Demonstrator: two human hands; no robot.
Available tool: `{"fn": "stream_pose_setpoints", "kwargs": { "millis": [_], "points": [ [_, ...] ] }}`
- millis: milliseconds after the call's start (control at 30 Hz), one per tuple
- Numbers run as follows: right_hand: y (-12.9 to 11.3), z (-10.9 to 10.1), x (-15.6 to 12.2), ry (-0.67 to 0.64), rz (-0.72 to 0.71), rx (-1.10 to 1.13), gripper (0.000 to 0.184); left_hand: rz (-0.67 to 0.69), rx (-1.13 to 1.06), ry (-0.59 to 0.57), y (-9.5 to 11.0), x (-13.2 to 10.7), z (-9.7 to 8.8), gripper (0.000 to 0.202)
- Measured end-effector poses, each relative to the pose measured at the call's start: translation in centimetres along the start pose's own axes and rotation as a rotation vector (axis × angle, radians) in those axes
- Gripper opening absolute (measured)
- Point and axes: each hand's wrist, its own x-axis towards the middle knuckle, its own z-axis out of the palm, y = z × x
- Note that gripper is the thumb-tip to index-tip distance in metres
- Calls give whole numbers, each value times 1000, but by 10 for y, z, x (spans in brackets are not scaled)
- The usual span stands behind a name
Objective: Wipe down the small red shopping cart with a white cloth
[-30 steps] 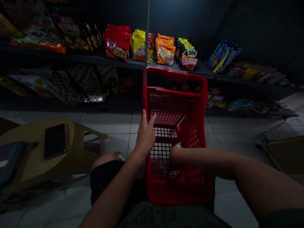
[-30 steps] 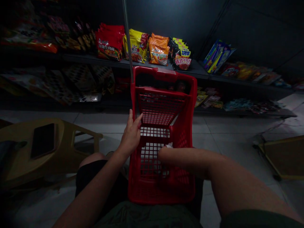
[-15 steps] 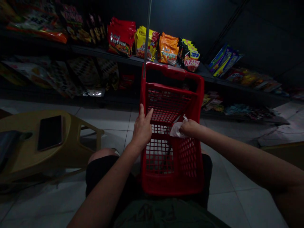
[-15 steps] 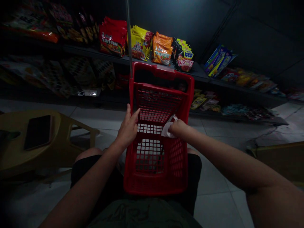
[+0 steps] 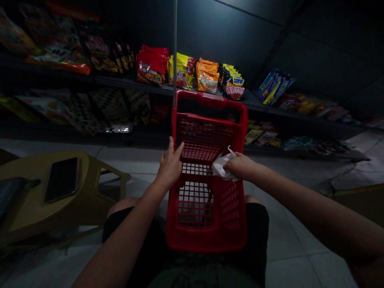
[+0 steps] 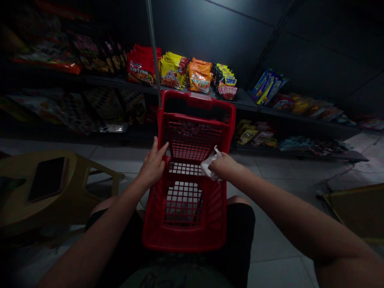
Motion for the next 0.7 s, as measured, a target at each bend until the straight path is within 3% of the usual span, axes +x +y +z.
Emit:
{"fn": "stream_pose_setpoints", "kwargs": {
  "millis": [100,200,267,333,500,567,633,700],
  "points": [
    [-28,4,-15,2,-45,34,18,-2,46,23,-1,0,-1,71],
    [-84,22,-42,-105,-414,153,20,-2,110,24,0,0,-3,73],
    [-104,32,-53,-202,-567,204,26,4,153,20,1,-2,-6,73],
    [-98,33,-53,-192,-516,220,27,7,179,12,4,-3,-8,70],
    [-8,0,-22,132,-25,124,20,-26,137,-7,10,-5,-12,64],
    [13,-9,-15,247,114,95,22,-35,80,19,11,-6,-11,68],
    [4,-6,-15,226,60,120,25,-51,1,52,10,-7,-8,72],
    [-29,11,-20,53,-190,169,25,-91,-92,84,8,-7,-4,74]
  ]
}}
